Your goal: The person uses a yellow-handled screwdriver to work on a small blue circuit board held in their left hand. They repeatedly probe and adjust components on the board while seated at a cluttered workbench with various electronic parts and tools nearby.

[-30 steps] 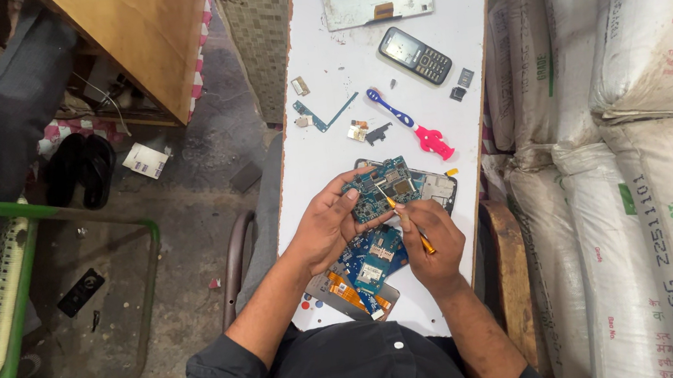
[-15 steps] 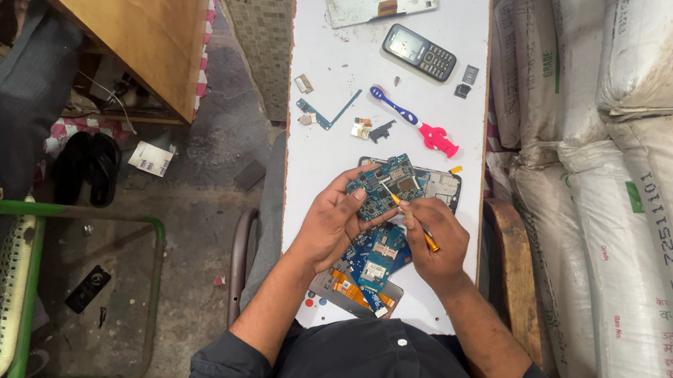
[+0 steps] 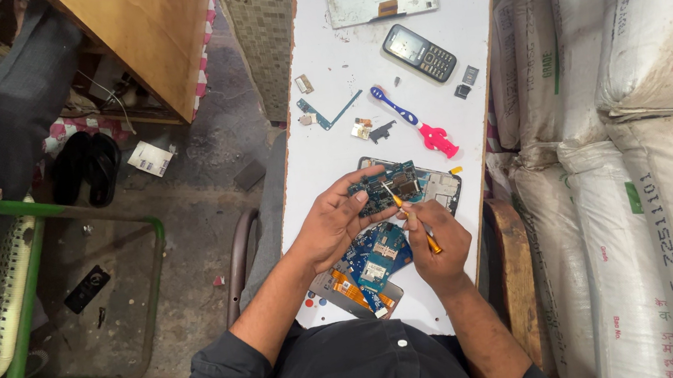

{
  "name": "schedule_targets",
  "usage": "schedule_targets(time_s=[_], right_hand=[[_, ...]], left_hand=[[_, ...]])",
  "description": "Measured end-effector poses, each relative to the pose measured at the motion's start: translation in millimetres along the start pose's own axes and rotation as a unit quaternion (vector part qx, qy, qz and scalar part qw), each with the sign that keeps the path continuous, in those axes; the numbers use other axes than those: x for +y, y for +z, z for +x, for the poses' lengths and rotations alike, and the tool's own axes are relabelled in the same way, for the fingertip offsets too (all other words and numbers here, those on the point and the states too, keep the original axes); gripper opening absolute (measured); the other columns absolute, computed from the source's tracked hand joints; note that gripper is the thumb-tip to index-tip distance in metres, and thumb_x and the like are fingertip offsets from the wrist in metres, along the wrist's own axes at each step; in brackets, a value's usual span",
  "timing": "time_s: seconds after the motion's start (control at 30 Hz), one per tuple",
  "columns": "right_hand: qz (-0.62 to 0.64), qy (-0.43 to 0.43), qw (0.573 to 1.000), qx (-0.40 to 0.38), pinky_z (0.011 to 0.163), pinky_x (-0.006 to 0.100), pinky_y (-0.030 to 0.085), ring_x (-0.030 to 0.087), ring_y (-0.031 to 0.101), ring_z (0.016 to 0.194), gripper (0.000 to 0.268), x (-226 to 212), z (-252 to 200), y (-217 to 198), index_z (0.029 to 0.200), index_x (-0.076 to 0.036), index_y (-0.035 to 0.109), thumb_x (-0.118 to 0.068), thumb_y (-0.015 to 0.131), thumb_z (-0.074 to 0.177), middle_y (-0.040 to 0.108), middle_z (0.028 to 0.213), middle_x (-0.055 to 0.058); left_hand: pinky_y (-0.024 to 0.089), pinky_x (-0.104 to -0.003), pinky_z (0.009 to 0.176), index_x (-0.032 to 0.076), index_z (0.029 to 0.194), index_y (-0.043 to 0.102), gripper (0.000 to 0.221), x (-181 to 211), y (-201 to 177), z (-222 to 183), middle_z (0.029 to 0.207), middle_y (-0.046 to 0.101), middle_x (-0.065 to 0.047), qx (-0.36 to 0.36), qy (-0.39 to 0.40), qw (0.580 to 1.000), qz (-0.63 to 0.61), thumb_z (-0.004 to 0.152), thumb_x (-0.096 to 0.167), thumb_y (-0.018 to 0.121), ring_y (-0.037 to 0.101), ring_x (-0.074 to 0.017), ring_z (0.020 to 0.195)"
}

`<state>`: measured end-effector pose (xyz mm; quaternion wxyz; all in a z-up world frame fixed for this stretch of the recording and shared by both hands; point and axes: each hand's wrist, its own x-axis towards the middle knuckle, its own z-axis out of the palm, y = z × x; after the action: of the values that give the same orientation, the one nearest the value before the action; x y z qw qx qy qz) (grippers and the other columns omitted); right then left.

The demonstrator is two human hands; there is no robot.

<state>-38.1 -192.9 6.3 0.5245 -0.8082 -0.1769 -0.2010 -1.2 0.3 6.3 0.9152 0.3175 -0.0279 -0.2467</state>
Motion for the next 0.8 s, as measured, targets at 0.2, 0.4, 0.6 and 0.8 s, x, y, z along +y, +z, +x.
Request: schedule_targets(time_s=[0.2, 0.4, 0.6, 0.8], right_hand=[[0.024, 0.004, 0.999, 0.022, 0.071, 0.026, 0.061, 0.017, 0.07, 0.082, 0.017, 0.3, -0.6, 0.1, 0.116, 0.006, 0.066, -0.004, 0.057, 0.106, 0.071, 0.095, 0.015], [0.015, -0.003, 0.999, 0.032, 0.069, 0.026, 0.063, 0.017, 0.073, 0.081, 0.016, 1.4, -4.1, 0.6, 0.114, 0.006, 0.064, -0.006, 0.055, 0.107, 0.072, 0.095, 0.016], [0.01, -0.002, 0.999, 0.036, 0.067, 0.026, 0.061, 0.016, 0.072, 0.078, 0.013, -1.3, -4.5, -1.2, 0.112, 0.006, 0.064, -0.003, 0.058, 0.105, 0.072, 0.092, 0.016], [-0.007, -0.037, 0.999, 0.015, 0.078, 0.027, 0.056, 0.018, 0.069, 0.091, 0.015, -4.6, 1.1, -3.8, 0.11, 0.002, 0.066, 0.006, 0.067, 0.095, 0.069, 0.101, 0.014]], left_hand=[[0.056, -0.042, 0.109, -0.001, 0.147, 0.05, 0.041, -1.6, -2.2, 0.0, 0.136, 0.061, -0.019, 0.016, -0.001, 1.0, 0.006, 0.108, 0.013, 0.05, 0.064, -0.0252, 0.12], [0.058, -0.041, 0.105, -0.002, 0.146, 0.05, 0.041, -4.2, -4.6, 0.6, 0.134, 0.061, -0.019, 0.023, 0.004, 1.0, 0.018, 0.108, 0.013, 0.049, 0.065, -0.0246, 0.117], [0.057, -0.041, 0.105, -0.003, 0.146, 0.05, 0.041, -8.2, -6.0, -0.7, 0.133, 0.062, -0.019, 0.01, 0.029, 0.999, 0.027, 0.109, 0.014, 0.05, 0.066, -0.0242, 0.116], [0.057, -0.042, 0.106, -0.003, 0.146, 0.05, 0.041, -10.4, -8.0, -0.6, 0.133, 0.063, -0.018, 0.003, 0.035, 0.999, 0.028, 0.109, 0.015, 0.05, 0.065, -0.0234, 0.117]])
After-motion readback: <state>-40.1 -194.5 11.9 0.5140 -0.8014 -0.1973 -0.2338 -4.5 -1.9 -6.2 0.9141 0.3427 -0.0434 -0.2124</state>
